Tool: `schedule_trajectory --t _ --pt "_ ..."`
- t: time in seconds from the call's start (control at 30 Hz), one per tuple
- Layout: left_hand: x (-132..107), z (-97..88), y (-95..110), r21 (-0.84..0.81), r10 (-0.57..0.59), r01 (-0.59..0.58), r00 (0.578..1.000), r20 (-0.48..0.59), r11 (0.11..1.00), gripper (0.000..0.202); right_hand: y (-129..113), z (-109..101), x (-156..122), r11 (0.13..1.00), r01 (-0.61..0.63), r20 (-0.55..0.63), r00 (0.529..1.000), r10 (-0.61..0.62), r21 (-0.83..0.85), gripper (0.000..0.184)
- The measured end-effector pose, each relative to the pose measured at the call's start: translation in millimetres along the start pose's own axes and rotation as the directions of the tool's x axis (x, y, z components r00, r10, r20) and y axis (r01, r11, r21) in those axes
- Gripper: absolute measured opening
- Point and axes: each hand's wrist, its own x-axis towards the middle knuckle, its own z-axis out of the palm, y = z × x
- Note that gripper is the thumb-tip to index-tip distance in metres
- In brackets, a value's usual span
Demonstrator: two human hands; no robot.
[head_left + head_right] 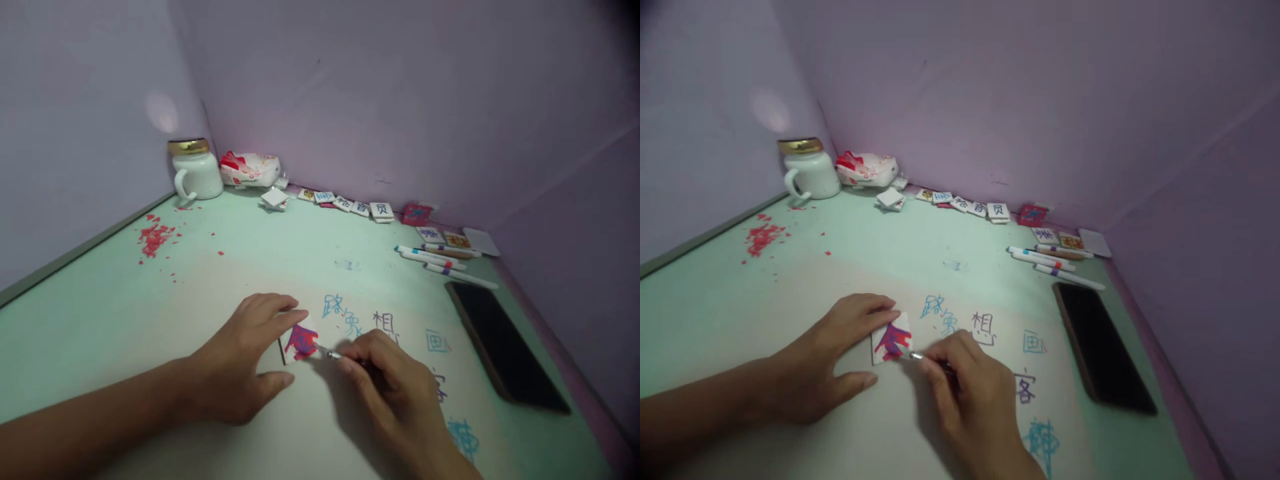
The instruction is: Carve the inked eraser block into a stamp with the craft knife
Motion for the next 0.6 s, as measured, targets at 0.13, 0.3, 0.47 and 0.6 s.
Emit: schedule_trajectory --t 0.13,0.3,0.47,0.6 --pt "5.1 0.3 2.5 -0.009 0.041 -0.041 0.999 -0.024 0.999 0.053 -5.6 2.1 -3.4 0.998 0.063 -0.074 0.995 -0.062 0.01 0.01" --pt "9.2 -4.5 4.1 -0.038 0.052 -0.05 0.998 0.031 0.998 0.039 -5.3 -9.0 -3.7 0.94 -0.119 -0.009 0.992 0.128 0.319 0.011" --pt "11.5 -7.6 5.2 -0.082 0.052 -0.046 0.997 0.065 0.996 0.044 3.2 -13.8 -3.1 0.699 -0.293 0.135 0.953 0.273 0.653 0.022" --pt "12.2 -7.6 5.1 -0.098 0.046 -0.039 0.996 0.075 0.994 0.042 -6.8 -5.7 -2.0 0.616 -0.307 0.118 0.937 0.328 0.725 0.031"
